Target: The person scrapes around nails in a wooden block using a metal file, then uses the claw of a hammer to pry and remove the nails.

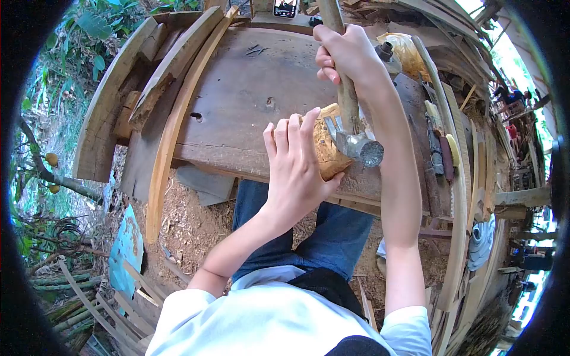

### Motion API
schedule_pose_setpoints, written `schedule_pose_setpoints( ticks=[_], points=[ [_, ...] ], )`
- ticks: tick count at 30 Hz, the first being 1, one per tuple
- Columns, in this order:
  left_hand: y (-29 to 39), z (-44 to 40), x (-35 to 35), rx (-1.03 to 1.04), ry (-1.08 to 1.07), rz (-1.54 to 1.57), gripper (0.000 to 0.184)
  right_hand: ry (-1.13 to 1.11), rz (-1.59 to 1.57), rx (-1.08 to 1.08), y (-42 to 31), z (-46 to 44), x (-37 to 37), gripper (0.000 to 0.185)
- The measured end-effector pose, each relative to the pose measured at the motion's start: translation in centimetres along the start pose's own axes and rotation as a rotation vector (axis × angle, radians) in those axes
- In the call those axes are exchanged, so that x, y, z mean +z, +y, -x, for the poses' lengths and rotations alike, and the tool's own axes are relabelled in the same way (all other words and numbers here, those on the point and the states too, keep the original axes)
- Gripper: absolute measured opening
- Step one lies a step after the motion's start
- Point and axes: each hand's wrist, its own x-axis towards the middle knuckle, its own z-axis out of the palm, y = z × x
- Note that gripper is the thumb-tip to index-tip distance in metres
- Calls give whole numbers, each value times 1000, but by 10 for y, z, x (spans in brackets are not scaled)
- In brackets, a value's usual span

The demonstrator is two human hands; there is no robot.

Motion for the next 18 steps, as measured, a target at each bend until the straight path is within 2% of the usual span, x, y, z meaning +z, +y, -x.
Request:
schedule_pose_setpoints(
  ticks=[7,9,13,18],
  points=[
    [-2,0,0,24,8,-13,113,-20,-51,-3,5,2,-2,29],
    [-6,-2,-2,48,8,-5,113,65,-95,-27,3,7,-1,31],
    [-10,-3,-2,96,14,1,119,83,-142,-61,8,13,-6,33],
    [-12,-3,-3,117,-7,49,123,96,-162,-197,0,50,-8,34]
  ],
)
